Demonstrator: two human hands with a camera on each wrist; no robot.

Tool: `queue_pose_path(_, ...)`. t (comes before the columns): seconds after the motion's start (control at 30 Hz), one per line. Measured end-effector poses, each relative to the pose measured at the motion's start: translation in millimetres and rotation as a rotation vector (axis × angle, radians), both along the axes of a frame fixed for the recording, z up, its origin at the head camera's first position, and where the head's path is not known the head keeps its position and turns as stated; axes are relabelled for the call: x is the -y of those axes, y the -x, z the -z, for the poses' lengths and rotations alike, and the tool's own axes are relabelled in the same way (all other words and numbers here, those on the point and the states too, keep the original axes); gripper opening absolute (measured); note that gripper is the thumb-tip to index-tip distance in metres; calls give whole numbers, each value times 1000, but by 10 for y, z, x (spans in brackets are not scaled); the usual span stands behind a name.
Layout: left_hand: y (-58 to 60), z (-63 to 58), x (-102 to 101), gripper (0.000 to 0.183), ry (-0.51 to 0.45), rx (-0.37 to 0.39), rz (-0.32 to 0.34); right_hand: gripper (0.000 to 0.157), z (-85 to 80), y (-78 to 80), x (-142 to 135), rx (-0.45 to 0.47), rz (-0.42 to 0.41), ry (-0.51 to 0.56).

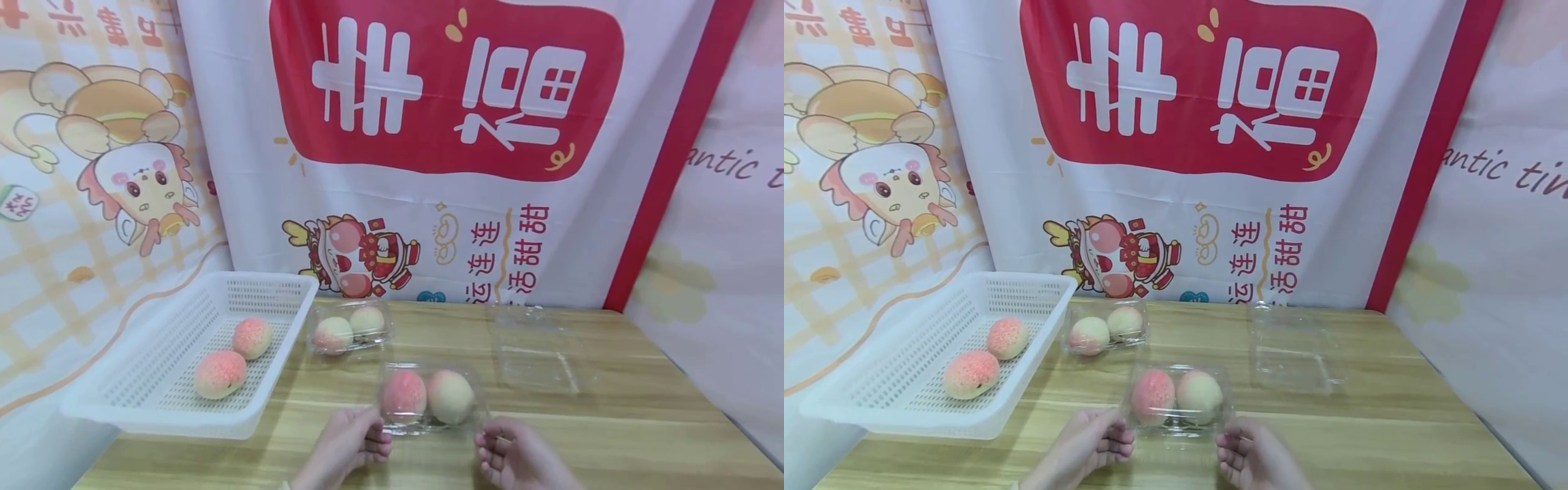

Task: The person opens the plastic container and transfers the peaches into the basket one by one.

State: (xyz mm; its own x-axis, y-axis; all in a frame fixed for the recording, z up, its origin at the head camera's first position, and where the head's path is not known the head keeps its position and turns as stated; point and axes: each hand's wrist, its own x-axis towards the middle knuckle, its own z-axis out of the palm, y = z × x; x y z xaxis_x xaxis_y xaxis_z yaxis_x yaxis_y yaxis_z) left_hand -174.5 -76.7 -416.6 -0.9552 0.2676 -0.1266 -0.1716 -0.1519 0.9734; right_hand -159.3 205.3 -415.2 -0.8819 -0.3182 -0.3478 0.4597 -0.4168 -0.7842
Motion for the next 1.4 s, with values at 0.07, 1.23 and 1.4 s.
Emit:
queue_pose_path(0.07,4,15,19,22,22,1,-1,18,27,-2,3,15,-24,12)
queue_pose_path(1.23,45,90,-26,20,82,23,-8,25,213,32,26,7,-51,-25)
queue_pose_path(1.4,29,49,34,23,152,-2,25,22,213,-12,58,-35,-115,-59)
